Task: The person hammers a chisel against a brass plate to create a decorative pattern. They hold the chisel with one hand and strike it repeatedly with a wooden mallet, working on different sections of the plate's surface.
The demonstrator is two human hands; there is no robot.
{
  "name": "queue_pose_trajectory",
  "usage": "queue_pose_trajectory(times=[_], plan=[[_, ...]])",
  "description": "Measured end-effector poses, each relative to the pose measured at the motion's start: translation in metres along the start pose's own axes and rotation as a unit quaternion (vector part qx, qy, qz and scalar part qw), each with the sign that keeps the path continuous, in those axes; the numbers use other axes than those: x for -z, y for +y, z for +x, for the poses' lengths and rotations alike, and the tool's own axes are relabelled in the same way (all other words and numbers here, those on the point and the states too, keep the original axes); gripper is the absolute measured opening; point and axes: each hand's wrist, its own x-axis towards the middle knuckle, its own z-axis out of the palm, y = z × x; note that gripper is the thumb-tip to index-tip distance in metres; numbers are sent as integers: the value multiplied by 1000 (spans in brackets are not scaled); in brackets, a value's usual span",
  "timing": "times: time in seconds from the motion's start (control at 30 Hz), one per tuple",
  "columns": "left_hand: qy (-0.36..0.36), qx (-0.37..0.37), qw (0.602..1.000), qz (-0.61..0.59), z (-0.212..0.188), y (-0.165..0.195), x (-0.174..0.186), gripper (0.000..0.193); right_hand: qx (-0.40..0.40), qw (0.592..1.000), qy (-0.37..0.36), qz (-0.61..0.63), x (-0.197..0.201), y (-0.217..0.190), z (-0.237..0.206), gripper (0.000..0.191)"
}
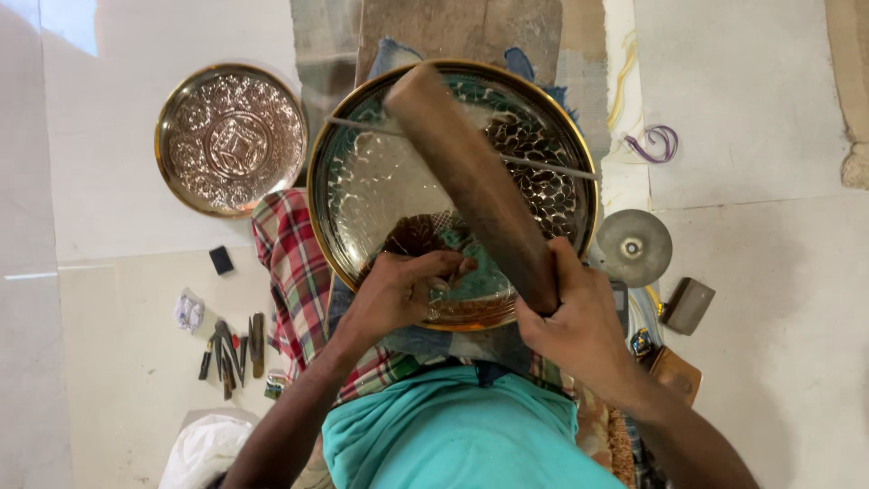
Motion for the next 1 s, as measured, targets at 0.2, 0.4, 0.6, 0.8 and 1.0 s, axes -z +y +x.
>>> queue_pose_trajectory(times=[0.2,0.4,0.6,0.8,1.0], plan=[[-39,60,997,6,1,-3,2,58,-12,999,18,-42,-2,2,1,36],[-34,35,999,-8,-2,-7,-1,60,-22,998,-41,-41,3,15,-4,44],[-25,42,998,32,-5,-10,-4,67,51,992,-69,-88,0,13,-3,43],[-29,68,996,45,-4,-12,-3,66,61,976,-73,-197,-2,14,-6,49],[-33,58,997,27,-4,-11,-2,64,44,990,-31,-133,2,20,-6,47]])
